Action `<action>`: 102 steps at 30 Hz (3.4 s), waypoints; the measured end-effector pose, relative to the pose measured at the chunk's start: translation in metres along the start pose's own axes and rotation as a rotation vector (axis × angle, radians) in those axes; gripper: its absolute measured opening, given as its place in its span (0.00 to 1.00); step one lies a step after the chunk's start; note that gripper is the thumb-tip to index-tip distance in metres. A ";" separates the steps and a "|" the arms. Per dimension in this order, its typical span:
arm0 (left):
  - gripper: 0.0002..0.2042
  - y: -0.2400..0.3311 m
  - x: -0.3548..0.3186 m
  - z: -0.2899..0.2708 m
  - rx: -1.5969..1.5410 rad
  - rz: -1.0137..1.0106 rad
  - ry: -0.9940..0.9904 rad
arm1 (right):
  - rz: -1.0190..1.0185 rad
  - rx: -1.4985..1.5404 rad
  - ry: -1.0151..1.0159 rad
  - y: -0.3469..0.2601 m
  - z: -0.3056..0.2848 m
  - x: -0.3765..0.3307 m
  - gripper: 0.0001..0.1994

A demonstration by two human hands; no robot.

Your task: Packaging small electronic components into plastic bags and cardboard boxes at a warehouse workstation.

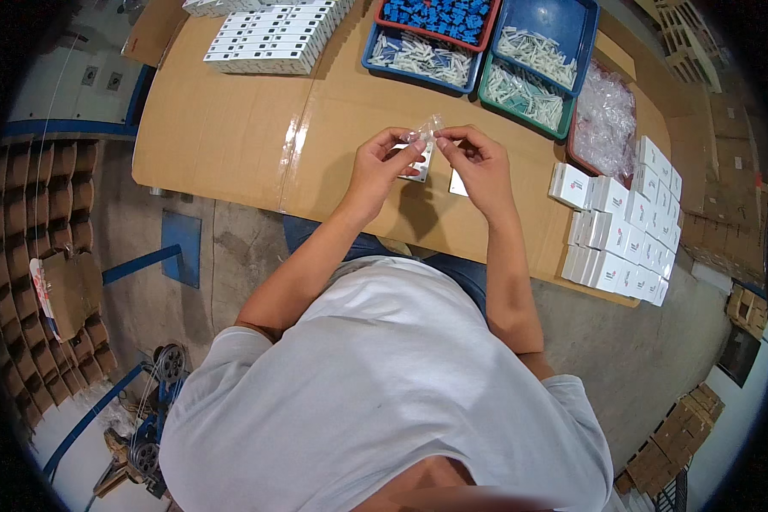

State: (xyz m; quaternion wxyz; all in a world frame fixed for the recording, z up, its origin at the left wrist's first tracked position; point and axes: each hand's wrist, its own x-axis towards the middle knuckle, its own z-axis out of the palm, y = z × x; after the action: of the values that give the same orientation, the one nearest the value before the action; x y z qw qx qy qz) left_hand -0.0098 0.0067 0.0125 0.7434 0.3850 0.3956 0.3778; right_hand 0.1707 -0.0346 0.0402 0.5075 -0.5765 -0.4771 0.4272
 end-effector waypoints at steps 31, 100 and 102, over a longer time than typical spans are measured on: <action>0.13 -0.002 0.005 -0.001 -0.052 0.014 -0.034 | 0.051 -0.013 -0.053 0.004 -0.007 0.004 0.08; 0.10 0.010 -0.009 0.012 -0.152 -0.038 0.035 | -0.166 -0.266 -0.046 -0.010 0.000 -0.006 0.07; 0.10 0.011 -0.010 0.012 -0.128 -0.047 0.030 | -0.146 -0.258 -0.095 -0.012 0.000 -0.007 0.07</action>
State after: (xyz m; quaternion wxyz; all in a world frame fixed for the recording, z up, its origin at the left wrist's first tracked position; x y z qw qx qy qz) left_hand -0.0059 -0.0001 0.0301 0.7691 0.3216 0.3906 0.3906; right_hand 0.1679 -0.0411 0.0527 0.4357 -0.5798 -0.5922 0.3511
